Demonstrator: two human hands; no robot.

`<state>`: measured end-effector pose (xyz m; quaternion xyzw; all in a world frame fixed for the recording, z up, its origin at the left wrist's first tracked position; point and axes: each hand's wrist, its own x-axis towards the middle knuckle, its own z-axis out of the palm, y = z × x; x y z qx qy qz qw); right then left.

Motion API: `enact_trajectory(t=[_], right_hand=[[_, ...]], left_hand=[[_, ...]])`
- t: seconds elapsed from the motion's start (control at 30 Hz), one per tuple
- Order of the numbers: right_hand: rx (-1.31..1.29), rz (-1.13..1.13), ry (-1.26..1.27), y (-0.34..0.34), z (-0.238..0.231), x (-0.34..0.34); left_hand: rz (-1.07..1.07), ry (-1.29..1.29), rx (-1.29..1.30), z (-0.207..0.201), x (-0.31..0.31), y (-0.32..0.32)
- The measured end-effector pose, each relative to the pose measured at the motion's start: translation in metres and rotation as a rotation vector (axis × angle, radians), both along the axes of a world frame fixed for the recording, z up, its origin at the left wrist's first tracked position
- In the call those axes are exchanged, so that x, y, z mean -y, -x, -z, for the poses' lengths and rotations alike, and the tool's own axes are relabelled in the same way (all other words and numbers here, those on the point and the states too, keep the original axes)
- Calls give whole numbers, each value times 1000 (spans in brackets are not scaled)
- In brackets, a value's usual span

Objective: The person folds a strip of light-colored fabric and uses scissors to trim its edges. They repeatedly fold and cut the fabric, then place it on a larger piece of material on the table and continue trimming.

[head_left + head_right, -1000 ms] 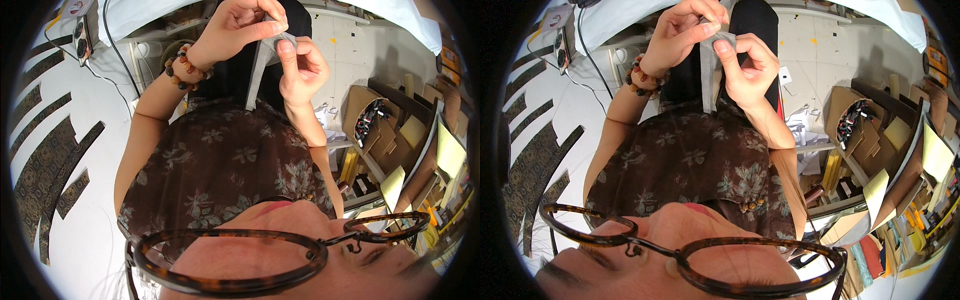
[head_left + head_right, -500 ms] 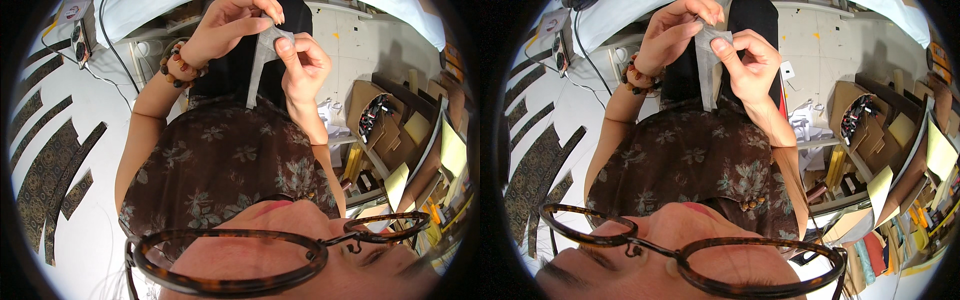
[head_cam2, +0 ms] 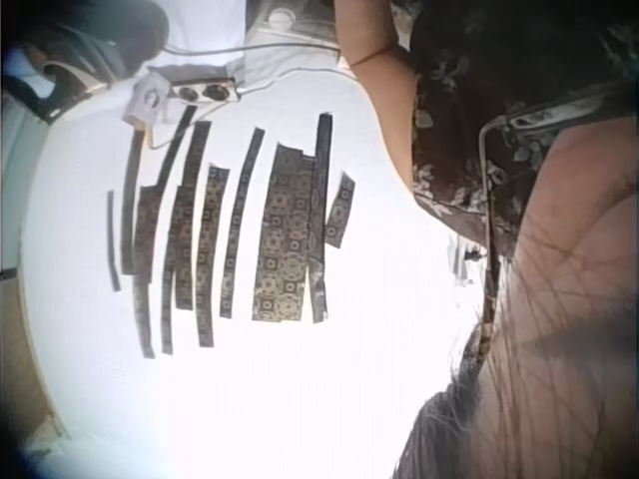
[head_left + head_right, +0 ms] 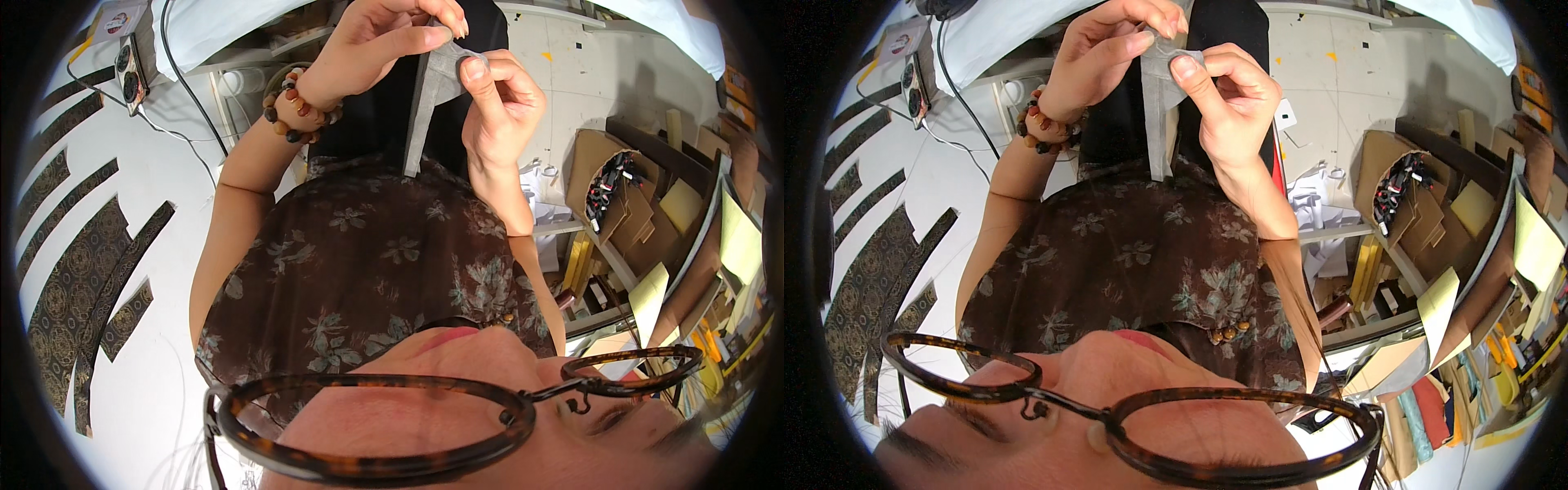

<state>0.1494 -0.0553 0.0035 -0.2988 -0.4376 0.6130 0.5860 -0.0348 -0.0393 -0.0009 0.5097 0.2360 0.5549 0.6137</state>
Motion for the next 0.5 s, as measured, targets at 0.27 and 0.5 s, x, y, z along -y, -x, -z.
enact_trajectory(t=[0.27,0.5], right_hand=[[55,21,-49,-2,-8,-3],[12,-5,-36,3,0,-13]], left_hand=[[23,11,56,3,1,-2],[75,-28,46,10,-2,3]])
